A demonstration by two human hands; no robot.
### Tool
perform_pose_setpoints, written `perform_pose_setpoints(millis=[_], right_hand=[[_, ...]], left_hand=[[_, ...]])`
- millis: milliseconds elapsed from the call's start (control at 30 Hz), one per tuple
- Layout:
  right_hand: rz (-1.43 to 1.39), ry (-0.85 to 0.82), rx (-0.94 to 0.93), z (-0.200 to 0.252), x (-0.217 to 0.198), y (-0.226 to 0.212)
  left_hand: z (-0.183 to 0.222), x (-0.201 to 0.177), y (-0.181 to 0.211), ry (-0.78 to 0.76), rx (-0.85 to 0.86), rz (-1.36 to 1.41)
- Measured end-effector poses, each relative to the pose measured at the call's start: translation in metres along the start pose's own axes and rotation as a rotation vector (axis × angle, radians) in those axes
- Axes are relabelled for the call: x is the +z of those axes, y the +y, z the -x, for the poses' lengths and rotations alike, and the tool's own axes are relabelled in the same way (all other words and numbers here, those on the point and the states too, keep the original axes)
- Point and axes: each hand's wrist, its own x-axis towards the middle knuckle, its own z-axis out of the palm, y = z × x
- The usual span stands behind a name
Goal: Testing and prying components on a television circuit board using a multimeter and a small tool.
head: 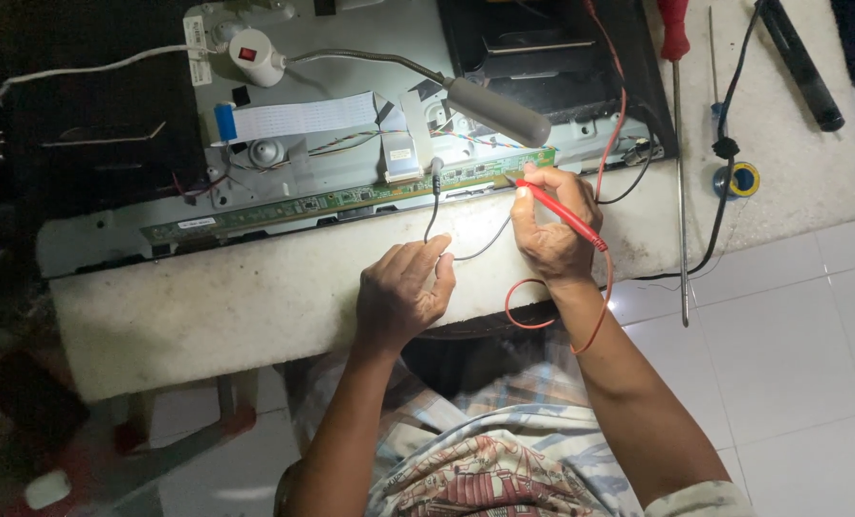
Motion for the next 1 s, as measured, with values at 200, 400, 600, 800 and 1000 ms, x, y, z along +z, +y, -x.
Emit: perform_pose_setpoints(millis=[200, 400, 600, 800, 1000], right_hand=[[0.004, 0.005, -0.002, 0.0005, 0.0003, 0.0002], [0.007, 0.005, 0.002, 0.0019, 0.0012, 0.0018], [0.001, 0.006, 0.004, 0.0006, -0.0003, -0.0018], [-0.019, 0.016, 0.011, -0.0006, 0.0000, -0.0035], [-0.006, 0.027, 0.006, 0.0032, 0.0027, 0.0040]], left_hand=[[0.0001, -0.0001, 0.0001, -0.006, 0.000, -0.005], [0.0001, 0.0005, -0.0002, 0.003, 0.009, -0.023], [-0.0002, -0.0004, 0.0010, 0.005, 0.013, -0.012], [0.0006, 0.0011, 0.0002, 0.003, 0.017, -0.028], [0.0028, 0.0022, -0.0003, -0.013, 0.009, -0.030]])
